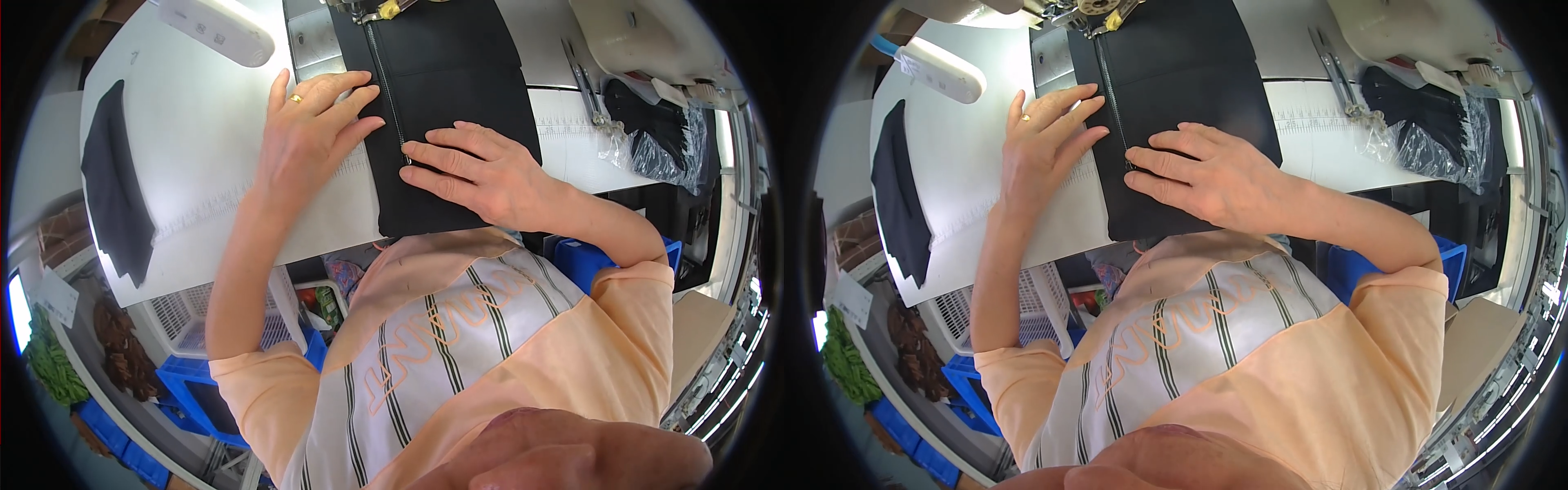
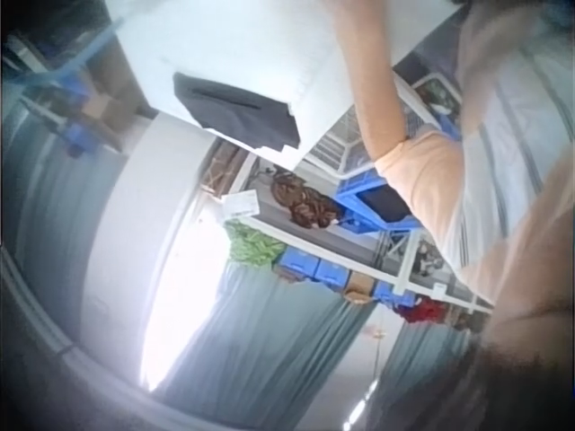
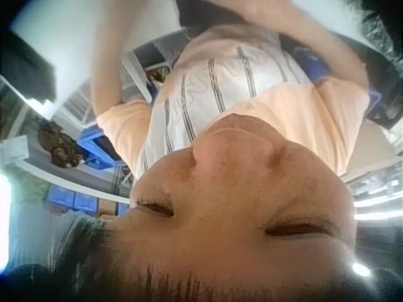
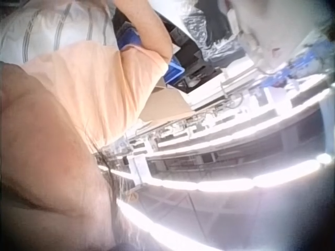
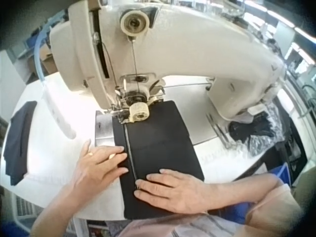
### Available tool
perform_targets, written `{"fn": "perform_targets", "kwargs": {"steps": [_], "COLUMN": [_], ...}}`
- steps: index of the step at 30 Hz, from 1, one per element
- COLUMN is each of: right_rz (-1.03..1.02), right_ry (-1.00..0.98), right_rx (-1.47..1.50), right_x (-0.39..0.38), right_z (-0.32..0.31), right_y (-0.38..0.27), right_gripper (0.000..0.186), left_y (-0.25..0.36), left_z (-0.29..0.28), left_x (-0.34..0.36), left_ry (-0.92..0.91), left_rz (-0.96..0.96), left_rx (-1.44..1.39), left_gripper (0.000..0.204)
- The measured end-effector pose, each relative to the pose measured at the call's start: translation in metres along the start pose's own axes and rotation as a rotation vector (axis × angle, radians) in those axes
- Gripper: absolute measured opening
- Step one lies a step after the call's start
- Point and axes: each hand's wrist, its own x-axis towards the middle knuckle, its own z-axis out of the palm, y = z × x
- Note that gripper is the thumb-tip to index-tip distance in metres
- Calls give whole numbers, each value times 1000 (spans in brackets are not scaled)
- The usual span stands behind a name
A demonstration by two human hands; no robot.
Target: Sewing a zipper onto black fabric pieces using an industrial sewing machine.
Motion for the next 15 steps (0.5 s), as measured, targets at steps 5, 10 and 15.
{"fn": "perform_targets", "kwargs": {"steps": [5, 10, 15], "right_rz": [22, 16, 34], "right_ry": [-32, -42, -31], "right_rx": [22, 29, 12], "right_x": [1, 5, 8], "right_z": [-1, -2, 2], "right_y": [2, 9, 17], "right_gripper": [41, 40, 40], "left_y": [-1, -6, -9], "left_z": [-1, -1, -2], "left_x": [2, 6, 14], "left_ry": [-19, -16, -2], "left_rz": [-16, 9, 2], "left_rx": [-14, -13, -19], "left_gripper": [31, 31, 31]}}
